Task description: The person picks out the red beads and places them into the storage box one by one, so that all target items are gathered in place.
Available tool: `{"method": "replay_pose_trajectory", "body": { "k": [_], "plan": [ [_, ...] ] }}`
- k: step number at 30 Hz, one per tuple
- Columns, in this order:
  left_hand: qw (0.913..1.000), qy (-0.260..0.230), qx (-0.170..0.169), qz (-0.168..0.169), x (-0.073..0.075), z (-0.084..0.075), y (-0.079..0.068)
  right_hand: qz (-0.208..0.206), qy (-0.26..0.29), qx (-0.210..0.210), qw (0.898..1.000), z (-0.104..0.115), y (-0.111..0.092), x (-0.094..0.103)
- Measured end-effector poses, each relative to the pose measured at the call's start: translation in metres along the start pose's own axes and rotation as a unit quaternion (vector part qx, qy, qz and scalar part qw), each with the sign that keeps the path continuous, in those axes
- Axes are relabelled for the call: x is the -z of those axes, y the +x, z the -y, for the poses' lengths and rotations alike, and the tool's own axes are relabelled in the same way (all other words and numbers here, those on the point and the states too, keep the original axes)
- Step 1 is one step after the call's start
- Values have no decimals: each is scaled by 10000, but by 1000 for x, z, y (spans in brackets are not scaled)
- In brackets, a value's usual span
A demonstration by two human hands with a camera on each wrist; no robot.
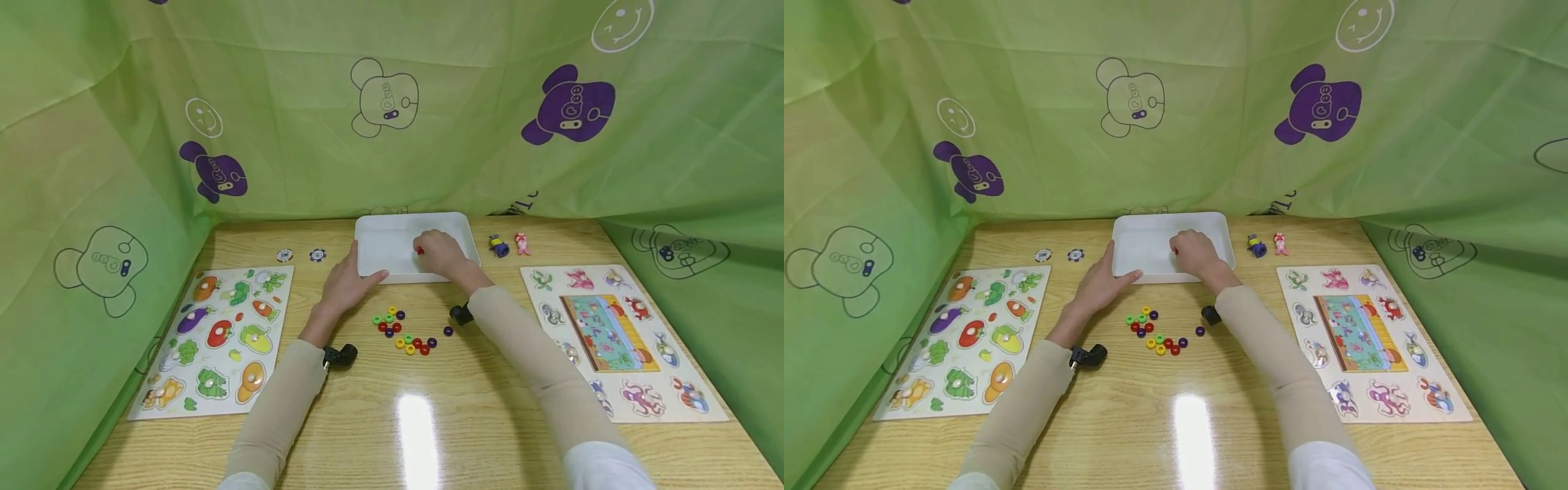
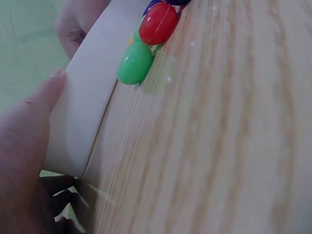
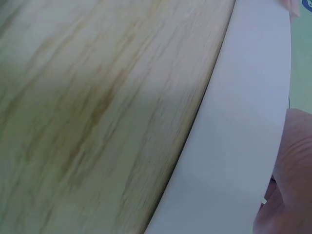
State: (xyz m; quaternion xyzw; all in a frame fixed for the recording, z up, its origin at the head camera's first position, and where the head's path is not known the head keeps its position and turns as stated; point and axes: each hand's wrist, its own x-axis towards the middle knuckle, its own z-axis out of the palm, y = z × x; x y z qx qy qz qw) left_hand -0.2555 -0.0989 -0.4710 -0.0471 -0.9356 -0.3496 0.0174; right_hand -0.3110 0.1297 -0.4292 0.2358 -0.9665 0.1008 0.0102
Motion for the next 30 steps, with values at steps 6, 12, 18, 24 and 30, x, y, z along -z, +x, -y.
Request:
{"method": "replay_pose_trajectory", "body": {
  "k": [6,12,18,24,30],
  "plan": [
    [10000,5,6,4,0,-2,-1,-35,-172,27,9998,-3,0,-2],
    [10000,33,29,20,1,-2,-2,-119,-132,266,9995,-2,-11,6],
    [9999,102,58,43,2,-1,-2,-205,-20,699,9973,4,-33,14],
    [9999,105,17,-6,3,-1,-1,-585,-44,1431,9880,18,-56,18],
    [9999,97,-26,38,3,-3,-2,-577,-14,1991,9783,36,-81,16]
  ]
}}
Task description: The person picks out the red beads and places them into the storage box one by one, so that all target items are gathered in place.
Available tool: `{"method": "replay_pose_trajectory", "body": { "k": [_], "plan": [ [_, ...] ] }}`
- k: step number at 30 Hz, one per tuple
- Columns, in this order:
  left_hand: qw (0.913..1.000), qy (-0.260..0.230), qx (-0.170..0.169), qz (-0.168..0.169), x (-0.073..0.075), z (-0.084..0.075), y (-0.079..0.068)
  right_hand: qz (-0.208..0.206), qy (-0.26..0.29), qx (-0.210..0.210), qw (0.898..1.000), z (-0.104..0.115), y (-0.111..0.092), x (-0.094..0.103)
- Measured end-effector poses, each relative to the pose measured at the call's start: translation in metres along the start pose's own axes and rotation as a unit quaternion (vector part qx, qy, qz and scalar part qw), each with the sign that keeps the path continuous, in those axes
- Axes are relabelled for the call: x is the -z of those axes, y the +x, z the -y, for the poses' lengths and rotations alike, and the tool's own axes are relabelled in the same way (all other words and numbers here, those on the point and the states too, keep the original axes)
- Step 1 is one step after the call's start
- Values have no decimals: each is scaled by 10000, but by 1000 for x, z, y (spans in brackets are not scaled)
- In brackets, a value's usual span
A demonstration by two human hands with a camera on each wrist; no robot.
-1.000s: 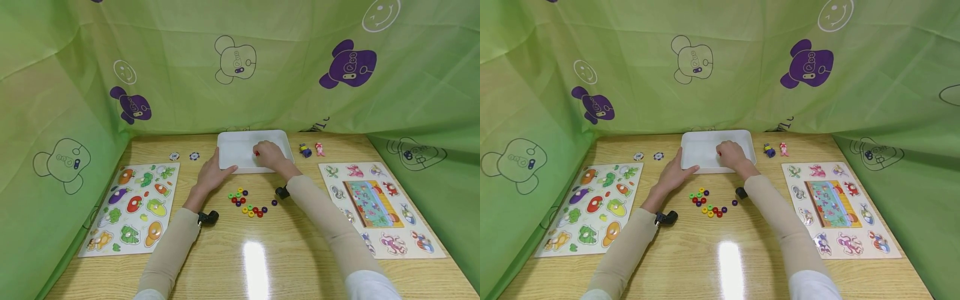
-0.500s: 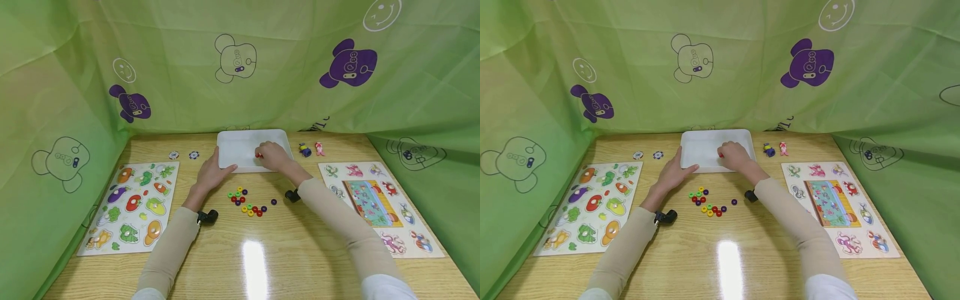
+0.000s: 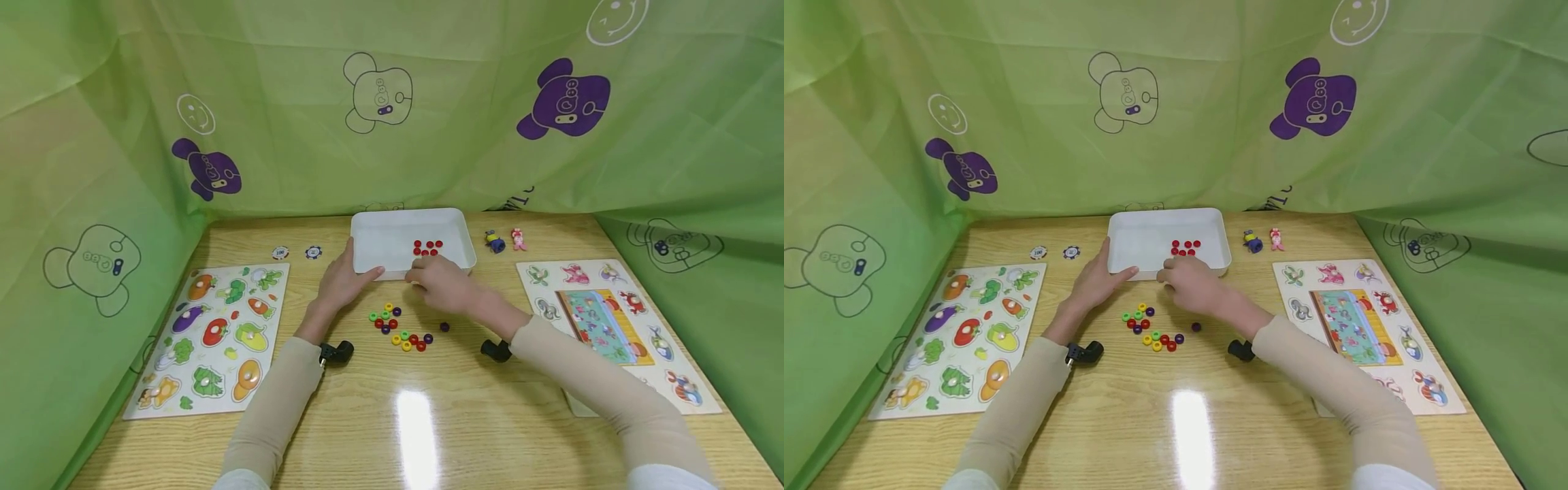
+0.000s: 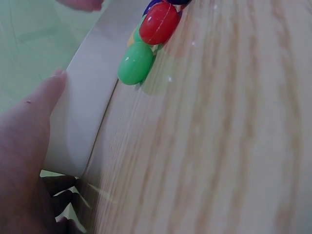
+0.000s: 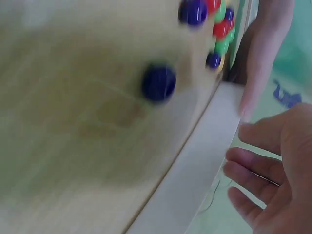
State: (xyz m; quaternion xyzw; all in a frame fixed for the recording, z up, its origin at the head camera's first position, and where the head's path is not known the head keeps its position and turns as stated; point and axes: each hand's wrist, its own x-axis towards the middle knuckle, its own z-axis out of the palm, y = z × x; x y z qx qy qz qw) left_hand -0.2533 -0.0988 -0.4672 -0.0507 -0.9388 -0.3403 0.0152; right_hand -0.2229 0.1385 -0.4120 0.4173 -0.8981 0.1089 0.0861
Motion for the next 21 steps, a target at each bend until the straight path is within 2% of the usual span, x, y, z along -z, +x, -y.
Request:
{"method": "replay_pose_trajectory", "body": {
  "k": [5,9,15,21],
  "plan": [
    [9999,-99,-47,-47,0,-1,-1,721,192,104,9972,24,-13,2],
    [10000,-66,-7,-9,2,-2,-2,1104,410,125,9930,39,-21,2],
    [10000,-56,45,-1,4,-3,-1,1327,539,134,9896,50,-27,-7],
    [9999,-62,46,80,3,-3,-3,1293,622,85,9896,53,-31,-10]
  ]
}}
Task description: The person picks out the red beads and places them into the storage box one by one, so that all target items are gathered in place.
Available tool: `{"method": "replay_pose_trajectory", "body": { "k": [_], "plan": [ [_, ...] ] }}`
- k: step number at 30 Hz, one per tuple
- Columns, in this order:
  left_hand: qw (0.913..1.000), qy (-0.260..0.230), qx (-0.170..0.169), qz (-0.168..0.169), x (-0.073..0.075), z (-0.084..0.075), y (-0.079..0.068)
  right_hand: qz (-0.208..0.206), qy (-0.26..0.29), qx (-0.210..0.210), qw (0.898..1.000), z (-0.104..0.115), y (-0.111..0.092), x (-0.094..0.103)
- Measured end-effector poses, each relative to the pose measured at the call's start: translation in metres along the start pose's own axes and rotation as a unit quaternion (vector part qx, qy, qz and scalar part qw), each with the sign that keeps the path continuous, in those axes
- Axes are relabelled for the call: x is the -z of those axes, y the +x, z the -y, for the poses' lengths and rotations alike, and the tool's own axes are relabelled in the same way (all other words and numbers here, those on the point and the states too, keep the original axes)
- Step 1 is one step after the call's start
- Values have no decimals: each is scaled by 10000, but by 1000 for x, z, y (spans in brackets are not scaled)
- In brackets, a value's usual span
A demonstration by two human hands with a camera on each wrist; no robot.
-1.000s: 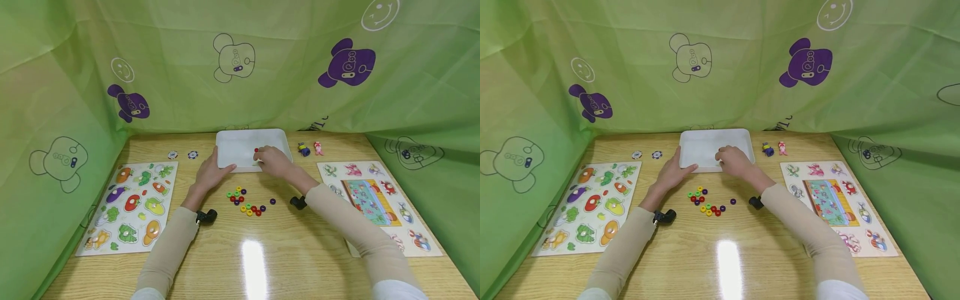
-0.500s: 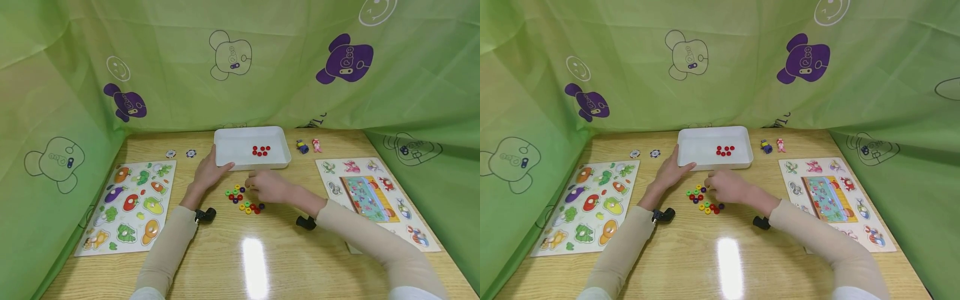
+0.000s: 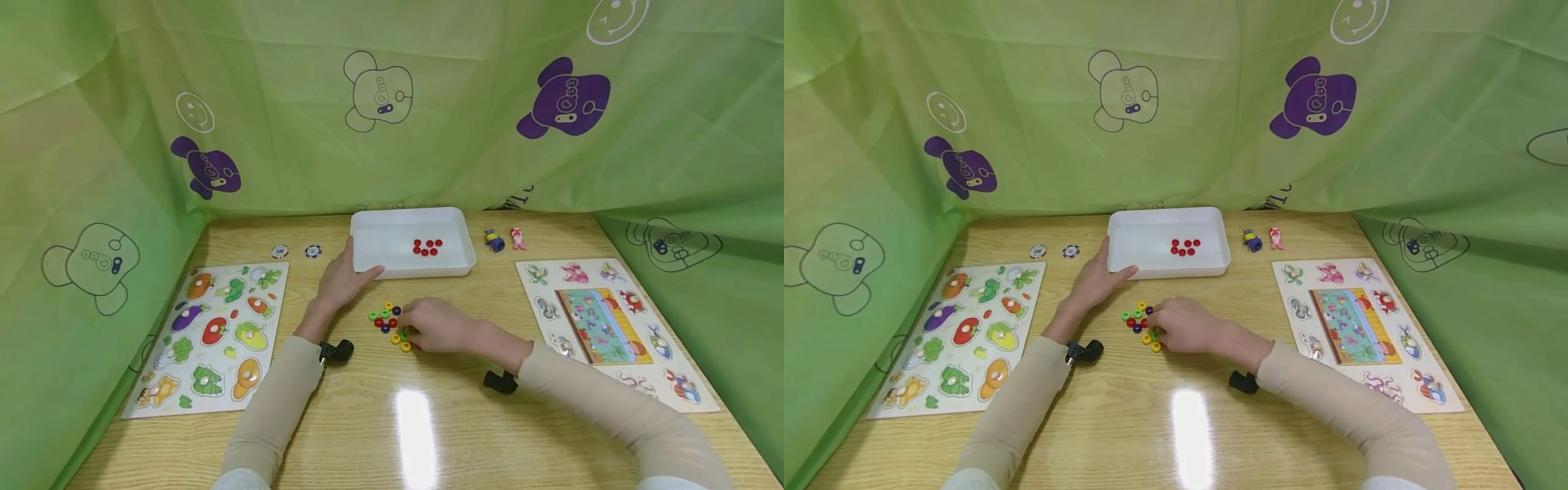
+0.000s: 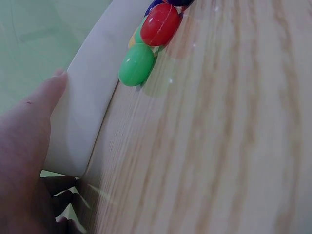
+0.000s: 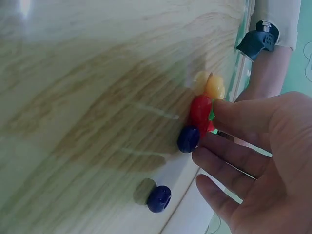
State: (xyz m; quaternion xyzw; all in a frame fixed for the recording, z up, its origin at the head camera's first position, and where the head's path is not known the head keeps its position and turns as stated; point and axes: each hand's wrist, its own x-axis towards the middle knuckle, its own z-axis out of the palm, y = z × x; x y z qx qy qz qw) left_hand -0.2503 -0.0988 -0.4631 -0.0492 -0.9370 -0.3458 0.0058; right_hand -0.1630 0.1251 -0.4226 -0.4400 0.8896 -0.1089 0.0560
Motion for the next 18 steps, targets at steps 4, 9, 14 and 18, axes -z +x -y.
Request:
{"method": "replay_pose_trajectory", "body": {
  "k": [4,9,14,18],
  "plan": [
    [10000,-21,23,-26,0,0,1,72,-17,-65,10000,1,-3,1],
    [9999,-89,-30,-121,0,0,1,216,-20,-177,9996,0,-6,3],
    [9997,-134,-142,-145,0,0,1,223,120,-294,9992,-3,-4,5],
    [9998,-137,-75,-94,-1,-1,0,68,157,-444,9989,-9,1,12]
  ]
}}
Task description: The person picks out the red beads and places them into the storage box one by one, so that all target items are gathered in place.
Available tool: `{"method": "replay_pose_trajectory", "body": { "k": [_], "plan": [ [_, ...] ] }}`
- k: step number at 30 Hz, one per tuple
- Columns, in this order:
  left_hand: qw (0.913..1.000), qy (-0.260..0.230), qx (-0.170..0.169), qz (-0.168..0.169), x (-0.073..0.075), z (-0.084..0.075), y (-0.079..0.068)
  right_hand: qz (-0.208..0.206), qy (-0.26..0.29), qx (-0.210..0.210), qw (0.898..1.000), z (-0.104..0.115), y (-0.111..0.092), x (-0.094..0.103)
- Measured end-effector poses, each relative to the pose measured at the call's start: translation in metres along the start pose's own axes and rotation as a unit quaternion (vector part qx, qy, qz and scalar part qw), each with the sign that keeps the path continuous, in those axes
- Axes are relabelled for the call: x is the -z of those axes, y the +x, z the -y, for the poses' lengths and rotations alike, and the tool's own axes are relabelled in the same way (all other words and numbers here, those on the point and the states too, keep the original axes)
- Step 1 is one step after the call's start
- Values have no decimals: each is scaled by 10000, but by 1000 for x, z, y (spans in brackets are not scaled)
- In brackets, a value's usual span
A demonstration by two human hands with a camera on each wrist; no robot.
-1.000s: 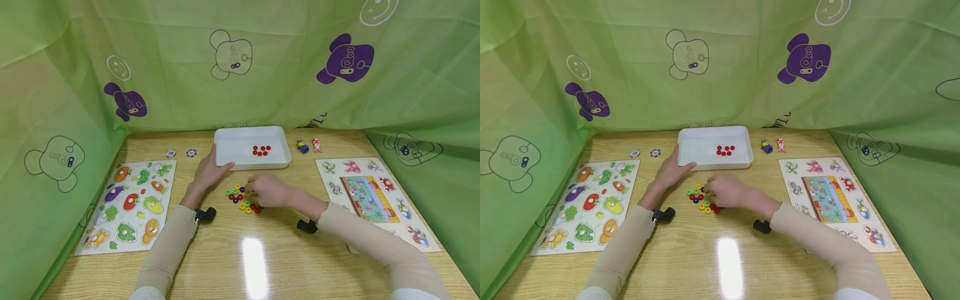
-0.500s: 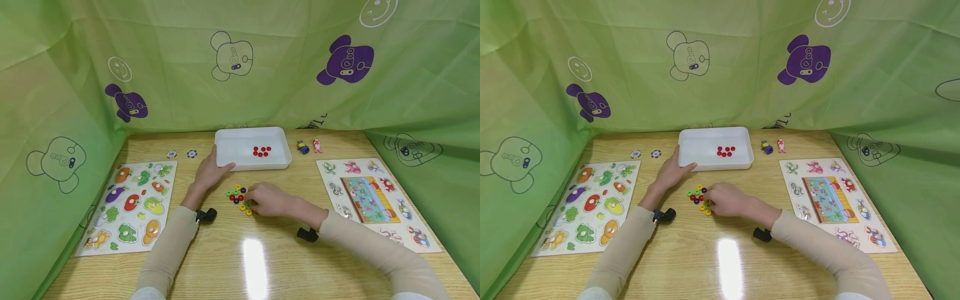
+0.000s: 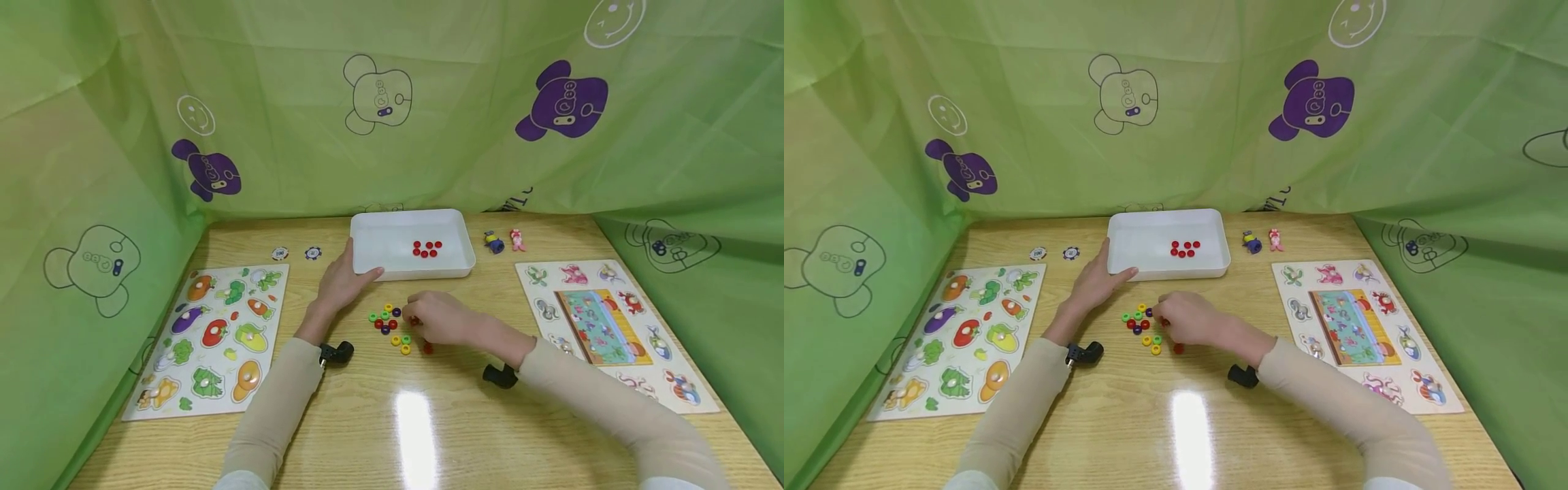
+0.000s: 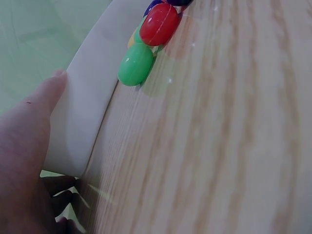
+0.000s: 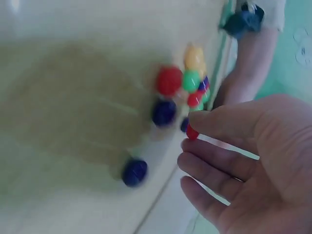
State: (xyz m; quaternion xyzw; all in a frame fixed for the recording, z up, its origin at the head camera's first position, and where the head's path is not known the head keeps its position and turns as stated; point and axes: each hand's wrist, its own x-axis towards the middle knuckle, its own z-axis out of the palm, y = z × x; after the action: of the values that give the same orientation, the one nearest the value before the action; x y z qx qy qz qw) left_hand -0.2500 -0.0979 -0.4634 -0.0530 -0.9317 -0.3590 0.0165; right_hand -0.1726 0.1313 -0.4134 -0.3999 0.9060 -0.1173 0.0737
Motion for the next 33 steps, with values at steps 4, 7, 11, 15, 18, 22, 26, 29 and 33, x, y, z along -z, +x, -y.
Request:
{"method": "replay_pose_trajectory", "body": {
  "k": [4,7,11,15,18,22,26,29,33],
  "plan": [
    [10000,23,64,55,0,1,0,-339,57,-233,9991,-11,10,13],
    [9999,72,124,79,0,1,0,-613,106,-479,9969,-24,17,25],
    [9999,86,129,44,-1,1,1,-877,170,-871,9922,-47,26,38],
    [9999,101,38,56,-1,2,1,-994,191,-1274,9867,-73,34,43],
    [9999,110,22,62,-1,2,1,-945,226,-1579,9827,-90,39,42],
    [9999,152,46,57,-3,3,0,-771,226,-1885,9788,-108,44,36],
    [9998,166,44,29,-3,3,0,-645,207,-2116,9750,-122,49,30],
    [9999,116,35,-11,-3,3,1,-611,150,-2214,9732,-129,53,27],
    [9999,142,70,5,-3,4,2,-607,-25,-2276,9719,-133,58,24]
  ]
}}
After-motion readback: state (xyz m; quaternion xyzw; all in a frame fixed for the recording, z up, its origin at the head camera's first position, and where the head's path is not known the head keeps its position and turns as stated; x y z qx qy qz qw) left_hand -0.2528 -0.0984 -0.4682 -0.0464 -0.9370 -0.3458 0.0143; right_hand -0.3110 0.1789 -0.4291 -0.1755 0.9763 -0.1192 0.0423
